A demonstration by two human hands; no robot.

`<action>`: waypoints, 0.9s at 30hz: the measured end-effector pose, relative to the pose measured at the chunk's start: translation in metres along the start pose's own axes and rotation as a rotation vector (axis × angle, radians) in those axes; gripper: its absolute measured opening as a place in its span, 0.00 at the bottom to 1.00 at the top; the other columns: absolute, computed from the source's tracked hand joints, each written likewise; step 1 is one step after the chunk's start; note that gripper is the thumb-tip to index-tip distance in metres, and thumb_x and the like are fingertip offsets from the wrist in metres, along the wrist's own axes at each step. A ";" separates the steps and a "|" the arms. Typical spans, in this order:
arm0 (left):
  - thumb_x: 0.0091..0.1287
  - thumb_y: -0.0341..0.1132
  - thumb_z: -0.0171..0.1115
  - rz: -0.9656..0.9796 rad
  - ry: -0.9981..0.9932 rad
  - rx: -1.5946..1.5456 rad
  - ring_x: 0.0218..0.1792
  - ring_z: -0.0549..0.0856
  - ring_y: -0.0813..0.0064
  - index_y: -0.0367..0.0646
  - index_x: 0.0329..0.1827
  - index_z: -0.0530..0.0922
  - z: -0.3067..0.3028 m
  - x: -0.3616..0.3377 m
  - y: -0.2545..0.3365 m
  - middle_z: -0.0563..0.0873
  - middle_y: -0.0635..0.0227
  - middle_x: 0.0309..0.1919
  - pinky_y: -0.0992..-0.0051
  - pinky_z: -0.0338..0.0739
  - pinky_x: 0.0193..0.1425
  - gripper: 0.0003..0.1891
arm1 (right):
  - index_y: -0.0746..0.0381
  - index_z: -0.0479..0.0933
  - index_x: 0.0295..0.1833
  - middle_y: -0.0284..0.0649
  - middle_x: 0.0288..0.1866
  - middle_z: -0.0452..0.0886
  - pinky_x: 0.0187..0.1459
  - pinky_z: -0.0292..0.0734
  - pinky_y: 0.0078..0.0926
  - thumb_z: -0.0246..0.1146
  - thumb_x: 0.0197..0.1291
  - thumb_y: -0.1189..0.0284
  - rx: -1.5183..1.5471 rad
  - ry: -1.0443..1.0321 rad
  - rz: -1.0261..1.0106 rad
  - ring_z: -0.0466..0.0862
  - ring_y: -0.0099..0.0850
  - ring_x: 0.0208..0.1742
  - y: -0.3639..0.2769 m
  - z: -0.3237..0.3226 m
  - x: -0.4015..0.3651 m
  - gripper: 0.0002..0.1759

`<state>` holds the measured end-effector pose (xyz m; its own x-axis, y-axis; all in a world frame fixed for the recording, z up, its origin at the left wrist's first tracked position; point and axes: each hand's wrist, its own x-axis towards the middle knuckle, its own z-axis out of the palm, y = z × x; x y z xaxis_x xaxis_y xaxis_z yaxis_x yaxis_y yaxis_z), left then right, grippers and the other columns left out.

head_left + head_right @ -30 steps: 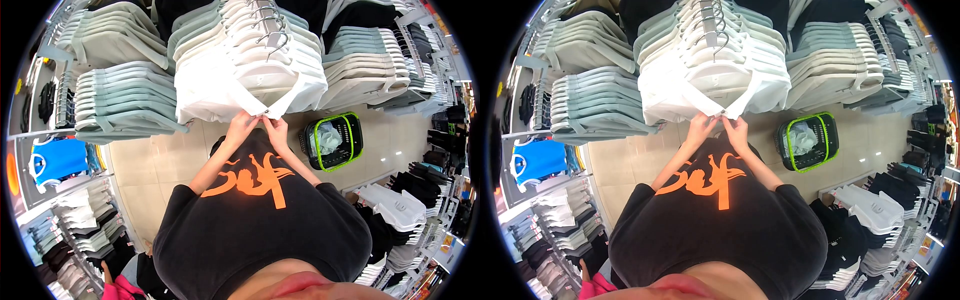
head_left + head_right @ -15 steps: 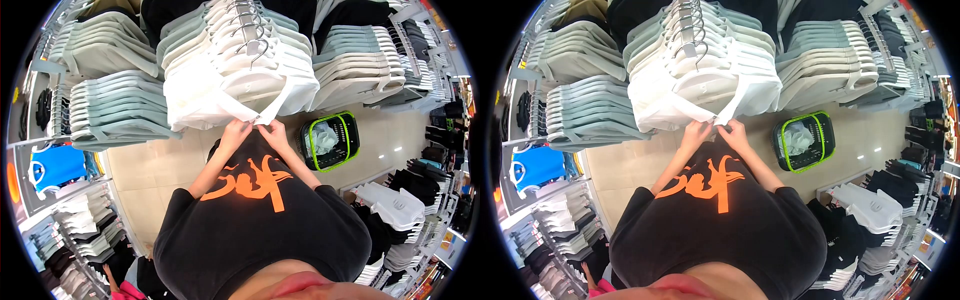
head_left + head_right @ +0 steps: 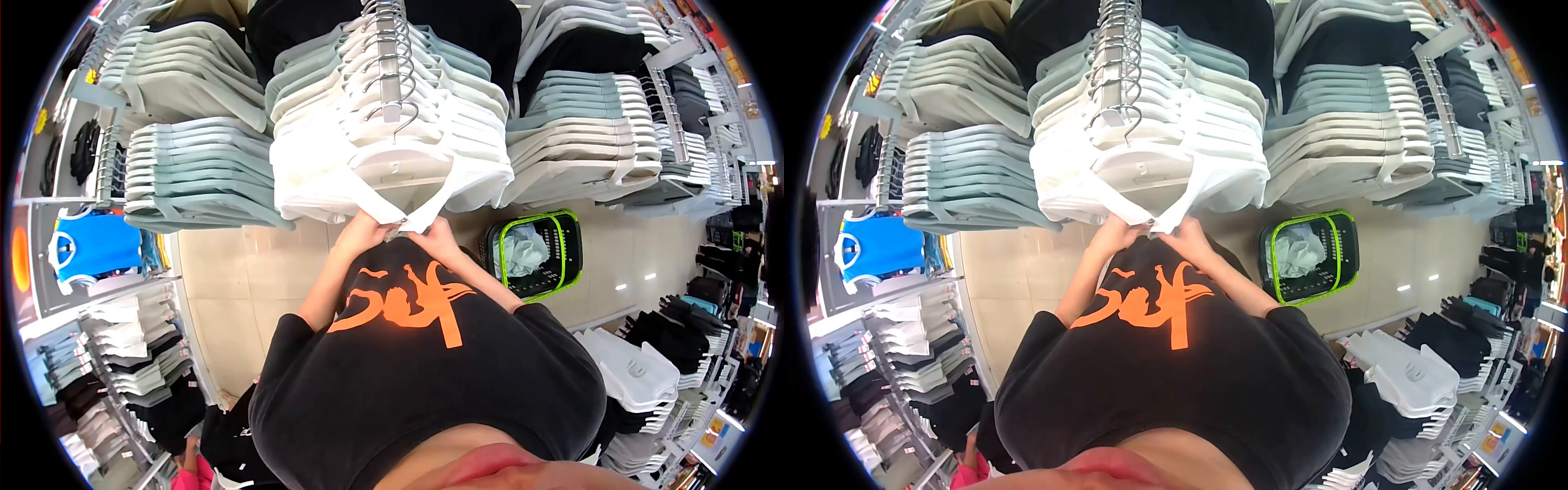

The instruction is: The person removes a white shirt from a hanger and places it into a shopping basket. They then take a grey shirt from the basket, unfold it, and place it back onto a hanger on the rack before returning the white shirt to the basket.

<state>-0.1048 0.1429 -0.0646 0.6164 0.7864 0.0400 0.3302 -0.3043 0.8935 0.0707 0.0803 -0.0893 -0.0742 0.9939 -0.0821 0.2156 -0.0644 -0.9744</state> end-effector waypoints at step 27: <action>0.51 0.18 0.53 -0.157 0.058 -0.075 0.30 0.80 0.67 0.31 0.37 0.74 0.044 -0.001 0.021 0.80 0.57 0.28 0.71 0.74 0.35 0.10 | 0.68 0.70 0.43 0.51 0.39 0.75 0.41 0.71 0.37 0.59 0.52 0.73 -0.137 -0.032 -0.054 0.77 0.47 0.43 0.000 -0.021 -0.013 0.14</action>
<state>-0.0675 0.1118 -0.0654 0.5181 0.8517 -0.0786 0.3635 -0.1361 0.9216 0.0926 0.0688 -0.0839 -0.1192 0.9921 -0.0395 0.3412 0.0036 -0.9400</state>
